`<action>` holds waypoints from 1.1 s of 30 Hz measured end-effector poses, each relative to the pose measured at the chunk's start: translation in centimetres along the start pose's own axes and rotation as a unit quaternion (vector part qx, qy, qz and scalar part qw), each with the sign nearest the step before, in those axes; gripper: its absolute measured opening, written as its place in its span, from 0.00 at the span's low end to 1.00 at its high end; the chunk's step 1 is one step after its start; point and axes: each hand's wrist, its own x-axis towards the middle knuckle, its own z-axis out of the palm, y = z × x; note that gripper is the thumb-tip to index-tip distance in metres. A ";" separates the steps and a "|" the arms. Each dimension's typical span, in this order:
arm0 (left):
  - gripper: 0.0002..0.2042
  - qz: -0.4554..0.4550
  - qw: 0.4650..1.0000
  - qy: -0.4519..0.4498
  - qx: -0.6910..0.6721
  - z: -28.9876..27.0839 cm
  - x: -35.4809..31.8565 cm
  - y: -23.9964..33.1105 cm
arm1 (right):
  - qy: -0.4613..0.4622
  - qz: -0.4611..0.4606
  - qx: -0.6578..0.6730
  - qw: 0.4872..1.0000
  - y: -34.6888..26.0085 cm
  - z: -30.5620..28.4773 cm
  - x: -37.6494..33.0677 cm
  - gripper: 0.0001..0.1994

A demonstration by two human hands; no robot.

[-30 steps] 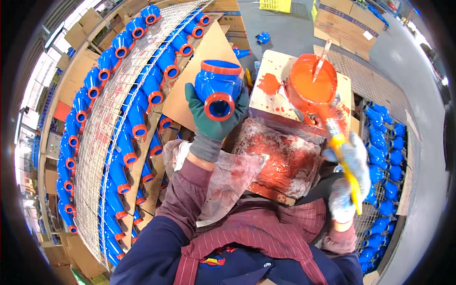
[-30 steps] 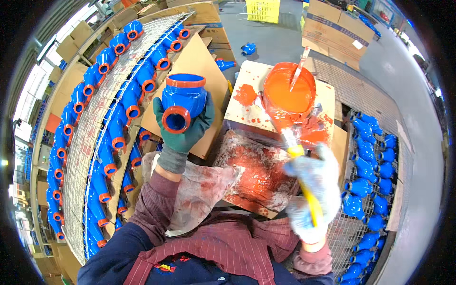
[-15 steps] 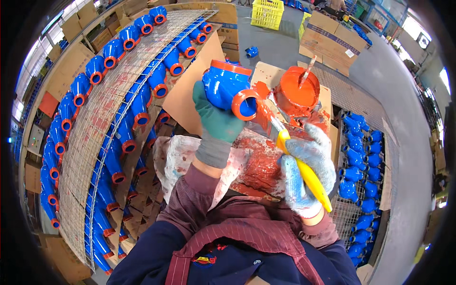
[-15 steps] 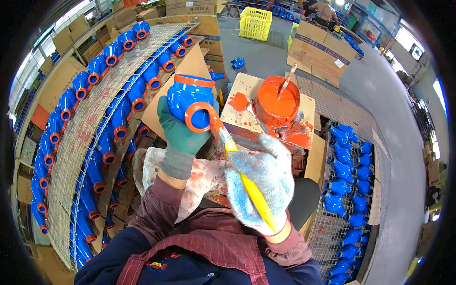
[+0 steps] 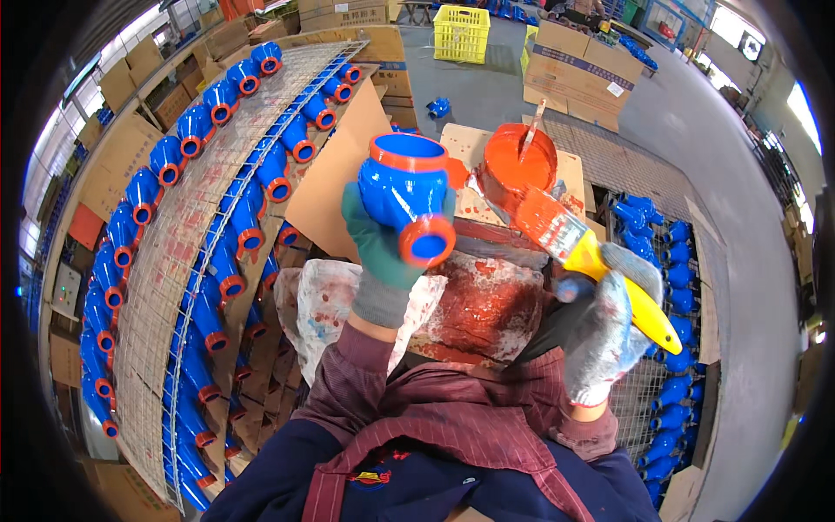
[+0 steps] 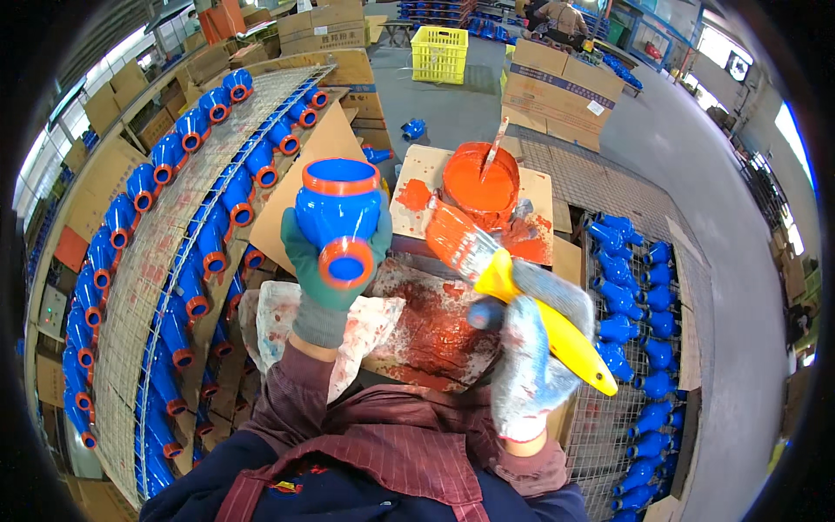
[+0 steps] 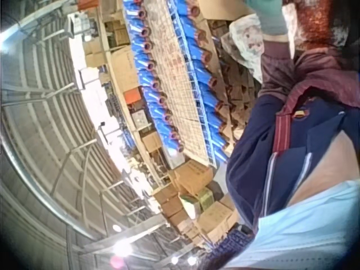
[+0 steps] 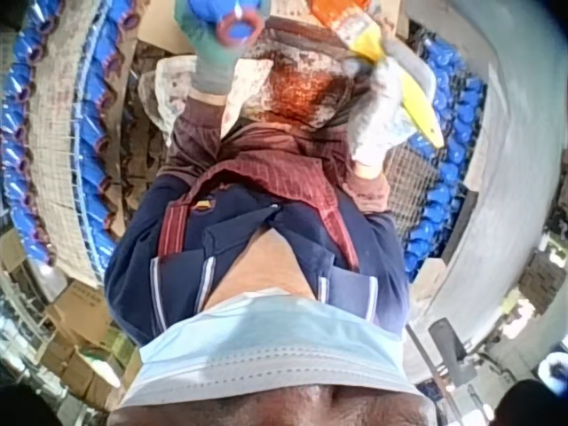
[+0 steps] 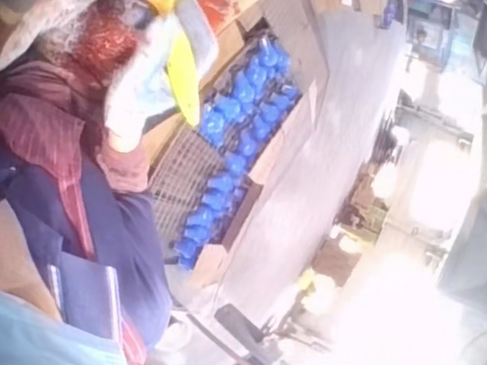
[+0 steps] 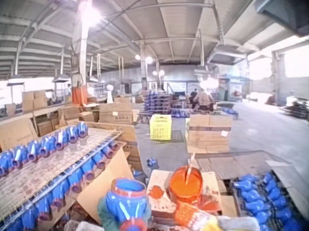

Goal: The person paints the rims of blue pipe fittings with orange paint using a paintbrush, wipes them with a cloth, and places the painted fittings onto a wire rack.

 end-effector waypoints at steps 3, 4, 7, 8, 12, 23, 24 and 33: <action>0.48 -0.083 0.996 -0.039 0.001 1.6 -1.1 -1.2 | 0.023 -0.010 -0.023 0.999 -0.3 -1.2 -0.2 0.17; 0.49 -0.104 0.993 -0.062 0.002 1.1 -1.1 -1.1 | 0.032 -0.022 -0.038 0.999 -0.5 -1.3 -0.2 0.16; 0.52 -0.114 0.989 -0.041 0.082 0.7 -2.2 -1.4 | 0.043 -0.033 -0.069 0.996 -0.4 -2.0 -0.3 0.15; 0.55 -0.108 0.990 -0.044 0.073 2.0 -2.7 -2.4 | 0.046 -0.035 -0.078 0.995 -0.3 -2.3 -0.3 0.15; 0.53 -0.158 0.984 -0.077 0.007 0.0 -2.2 -1.5 | 0.044 -0.033 -0.079 0.995 -0.3 -2.8 -0.3 0.15; 0.37 0.046 0.960 -0.051 0.273 2.8 -2.3 -2.0 | -0.026 -0.021 -0.057 0.998 0.4 -2.6 0.0 0.13; 0.41 0.080 0.950 -0.052 0.297 2.2 -1.8 -1.9 | -0.046 -0.006 -0.045 0.998 0.4 -2.1 0.0 0.13; 0.52 0.325 0.699 -0.031 0.636 4.1 -1.5 -1.9 | -0.187 0.082 -0.032 0.978 1.0 3.6 -0.7 0.15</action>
